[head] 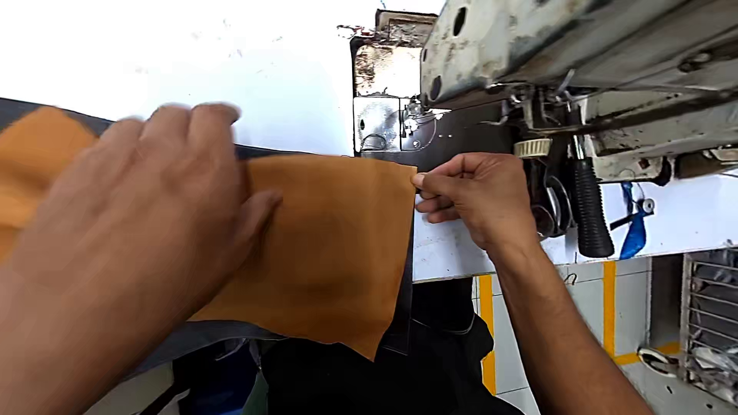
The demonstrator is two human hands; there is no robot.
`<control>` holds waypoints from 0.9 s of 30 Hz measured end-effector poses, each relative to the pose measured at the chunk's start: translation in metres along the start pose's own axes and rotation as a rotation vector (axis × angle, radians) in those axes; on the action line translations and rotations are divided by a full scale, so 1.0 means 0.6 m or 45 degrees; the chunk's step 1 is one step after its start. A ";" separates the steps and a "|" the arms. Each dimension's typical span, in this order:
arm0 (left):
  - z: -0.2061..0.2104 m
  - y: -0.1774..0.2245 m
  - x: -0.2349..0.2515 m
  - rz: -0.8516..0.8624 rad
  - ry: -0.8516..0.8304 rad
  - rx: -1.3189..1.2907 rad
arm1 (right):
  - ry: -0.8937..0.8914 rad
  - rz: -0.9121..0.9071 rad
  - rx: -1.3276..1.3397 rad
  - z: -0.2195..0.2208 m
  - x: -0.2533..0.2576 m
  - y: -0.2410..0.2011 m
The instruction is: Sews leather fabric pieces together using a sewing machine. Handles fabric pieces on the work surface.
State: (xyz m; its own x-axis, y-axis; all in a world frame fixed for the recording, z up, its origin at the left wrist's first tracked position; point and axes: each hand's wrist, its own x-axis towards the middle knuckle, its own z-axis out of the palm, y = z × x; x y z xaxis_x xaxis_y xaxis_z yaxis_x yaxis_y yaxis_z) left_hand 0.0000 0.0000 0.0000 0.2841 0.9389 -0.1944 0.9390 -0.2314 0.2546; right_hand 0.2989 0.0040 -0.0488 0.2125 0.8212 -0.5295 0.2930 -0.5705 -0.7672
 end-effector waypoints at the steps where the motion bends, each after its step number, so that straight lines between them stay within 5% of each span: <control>1: 0.003 0.027 0.022 0.117 0.029 -0.018 | -0.004 -0.002 0.009 0.000 0.000 0.002; 7: 0.096 0.158 0.125 0.292 -0.048 -0.196 | -0.033 0.005 0.023 -0.002 0.003 0.000; 12: 0.090 0.172 0.125 0.091 -0.182 -0.076 | -0.094 0.028 -0.008 -0.008 0.011 -0.003; 27: 0.086 0.158 0.174 -0.001 -0.009 -0.164 | -0.117 -0.054 -0.135 0.000 0.085 -0.026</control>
State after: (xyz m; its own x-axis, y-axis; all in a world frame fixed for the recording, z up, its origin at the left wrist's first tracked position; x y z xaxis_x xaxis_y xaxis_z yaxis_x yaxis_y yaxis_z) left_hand 0.1287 0.0631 -0.0448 0.2853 0.9371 -0.2010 0.9064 -0.1957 0.3743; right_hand 0.3054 0.0546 -0.0638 0.1129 0.8393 -0.5318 0.3976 -0.5287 -0.7499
